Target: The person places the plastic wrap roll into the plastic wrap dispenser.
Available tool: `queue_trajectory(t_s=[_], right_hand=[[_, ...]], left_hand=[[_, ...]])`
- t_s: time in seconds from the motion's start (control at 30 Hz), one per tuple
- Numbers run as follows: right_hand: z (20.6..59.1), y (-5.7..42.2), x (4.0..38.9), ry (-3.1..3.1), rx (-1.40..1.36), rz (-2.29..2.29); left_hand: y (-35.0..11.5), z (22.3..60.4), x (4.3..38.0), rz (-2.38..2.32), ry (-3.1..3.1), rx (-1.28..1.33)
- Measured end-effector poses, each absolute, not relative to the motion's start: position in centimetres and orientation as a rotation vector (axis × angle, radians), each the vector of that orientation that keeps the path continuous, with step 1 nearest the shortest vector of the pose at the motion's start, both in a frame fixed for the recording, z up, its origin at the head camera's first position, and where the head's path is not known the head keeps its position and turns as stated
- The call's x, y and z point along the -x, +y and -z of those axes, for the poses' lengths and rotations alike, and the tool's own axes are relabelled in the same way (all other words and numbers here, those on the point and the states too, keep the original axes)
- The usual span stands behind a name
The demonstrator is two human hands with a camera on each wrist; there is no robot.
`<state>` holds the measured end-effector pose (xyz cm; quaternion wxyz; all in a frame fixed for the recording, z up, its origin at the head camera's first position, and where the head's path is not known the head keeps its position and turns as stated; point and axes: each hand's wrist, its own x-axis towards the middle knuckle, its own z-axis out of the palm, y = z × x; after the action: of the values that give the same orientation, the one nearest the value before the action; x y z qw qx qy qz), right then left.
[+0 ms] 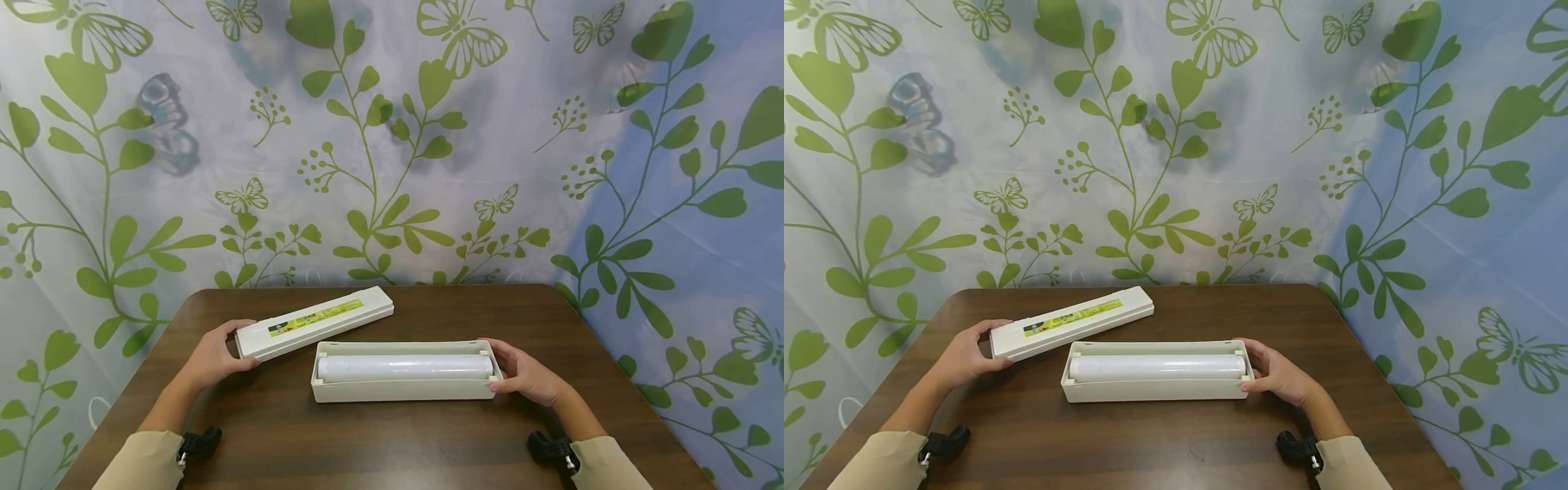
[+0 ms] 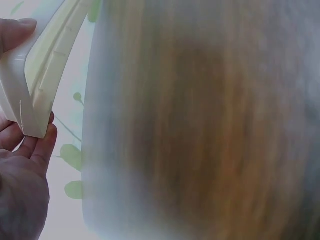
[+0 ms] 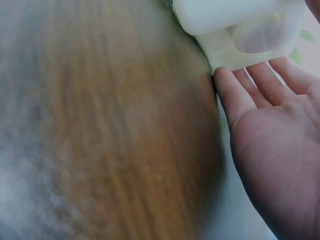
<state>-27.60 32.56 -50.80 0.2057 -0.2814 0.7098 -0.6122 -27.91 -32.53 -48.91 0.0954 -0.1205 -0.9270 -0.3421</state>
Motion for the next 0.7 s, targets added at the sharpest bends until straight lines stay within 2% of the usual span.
queue_trajectory(t_s=[0.7], right_hand=[[50.42,32.48,27.65,1.986,0.817,1.667]], left_hand=[[-31.92,48.38,27.67,1.141,-2.622,0.359]])
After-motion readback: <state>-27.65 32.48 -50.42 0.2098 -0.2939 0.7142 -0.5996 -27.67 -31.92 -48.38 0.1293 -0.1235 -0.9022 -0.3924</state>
